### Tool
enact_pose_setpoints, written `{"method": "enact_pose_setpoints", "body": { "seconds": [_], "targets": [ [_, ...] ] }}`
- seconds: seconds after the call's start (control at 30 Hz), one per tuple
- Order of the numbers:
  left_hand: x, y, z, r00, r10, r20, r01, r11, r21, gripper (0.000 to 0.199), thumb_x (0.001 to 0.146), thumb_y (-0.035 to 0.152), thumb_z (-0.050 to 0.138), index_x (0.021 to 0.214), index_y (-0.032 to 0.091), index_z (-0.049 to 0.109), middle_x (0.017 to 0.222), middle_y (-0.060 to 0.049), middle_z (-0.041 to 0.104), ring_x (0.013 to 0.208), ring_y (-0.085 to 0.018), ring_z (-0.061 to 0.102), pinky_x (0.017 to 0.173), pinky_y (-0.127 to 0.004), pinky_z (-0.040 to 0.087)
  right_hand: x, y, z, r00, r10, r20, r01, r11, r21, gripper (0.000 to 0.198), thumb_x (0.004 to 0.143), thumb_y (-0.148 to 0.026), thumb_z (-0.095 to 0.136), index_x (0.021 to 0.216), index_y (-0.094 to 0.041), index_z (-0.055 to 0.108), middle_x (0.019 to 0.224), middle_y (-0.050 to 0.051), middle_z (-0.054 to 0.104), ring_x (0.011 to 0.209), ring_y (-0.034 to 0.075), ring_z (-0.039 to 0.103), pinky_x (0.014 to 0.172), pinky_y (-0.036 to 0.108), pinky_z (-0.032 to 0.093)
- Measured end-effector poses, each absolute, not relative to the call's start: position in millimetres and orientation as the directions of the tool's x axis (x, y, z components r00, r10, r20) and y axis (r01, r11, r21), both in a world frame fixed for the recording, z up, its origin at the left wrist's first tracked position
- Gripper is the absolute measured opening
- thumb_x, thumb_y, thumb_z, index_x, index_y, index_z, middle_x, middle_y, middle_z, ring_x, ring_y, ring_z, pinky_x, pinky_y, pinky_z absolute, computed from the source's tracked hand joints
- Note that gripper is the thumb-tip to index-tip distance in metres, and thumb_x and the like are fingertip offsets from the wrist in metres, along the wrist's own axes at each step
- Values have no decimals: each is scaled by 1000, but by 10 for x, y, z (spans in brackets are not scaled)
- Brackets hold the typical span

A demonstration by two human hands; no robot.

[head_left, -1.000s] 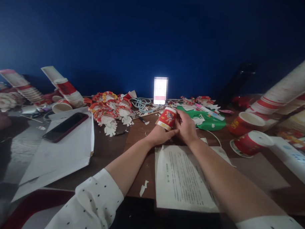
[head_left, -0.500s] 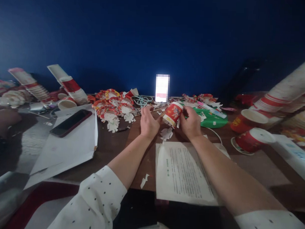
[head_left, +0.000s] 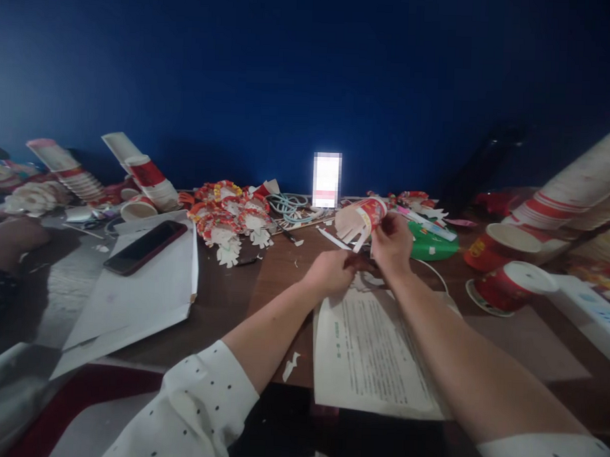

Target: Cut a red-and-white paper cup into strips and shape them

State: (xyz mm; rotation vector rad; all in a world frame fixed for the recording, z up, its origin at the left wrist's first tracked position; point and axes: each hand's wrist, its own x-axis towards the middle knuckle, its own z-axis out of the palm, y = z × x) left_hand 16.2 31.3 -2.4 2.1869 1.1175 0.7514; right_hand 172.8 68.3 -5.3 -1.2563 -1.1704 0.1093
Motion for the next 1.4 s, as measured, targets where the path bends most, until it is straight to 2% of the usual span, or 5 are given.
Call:
{"method": "enact_pose_setpoints", "body": {
  "seconds": [0.17,0.3,0.5,0.77,1.4],
  "targets": [
    [83,315,20,225,918,326,597,-394,699,16,80,34,57,79,21,67,81,-6,69,75,-20,62,76,-32,47,1706,668,-89,444,679,584,460,386,-799,22,76,-38,62,87,-19,60,81,5,69,69,19,62,66,34,51],
    [-27,359,81,50,851,523,621,-436,651,27,75,27,61,101,18,60,100,-9,63,92,-22,60,84,-36,48,1734,678,-112,459,714,529,454,324,-830,21,75,-36,60,86,-18,61,79,6,68,67,19,60,65,35,50],
    [-56,472,134,223,723,654,640,-615,461,66,70,19,64,133,17,43,131,-15,49,125,-29,43,106,-46,35,1653,609,-122,303,780,548,586,302,-752,19,79,-33,56,88,-19,65,79,6,70,69,21,61,67,37,50],
    [-210,419,224,368,637,677,727,-651,217,55,80,13,50,133,22,50,132,-11,54,122,-28,45,106,-43,32,1558,517,-109,87,736,671,701,433,-566,23,83,-25,51,100,-22,66,94,8,69,86,25,63,77,41,52],
    [-399,666,142,553,580,598,646,-752,131,49,86,16,47,134,12,50,123,-14,60,114,-24,54,103,-38,40,1572,466,-56,-122,682,721,749,540,-384,31,89,-25,52,117,-20,63,106,11,66,99,25,61,87,40,50]
  ]
}}
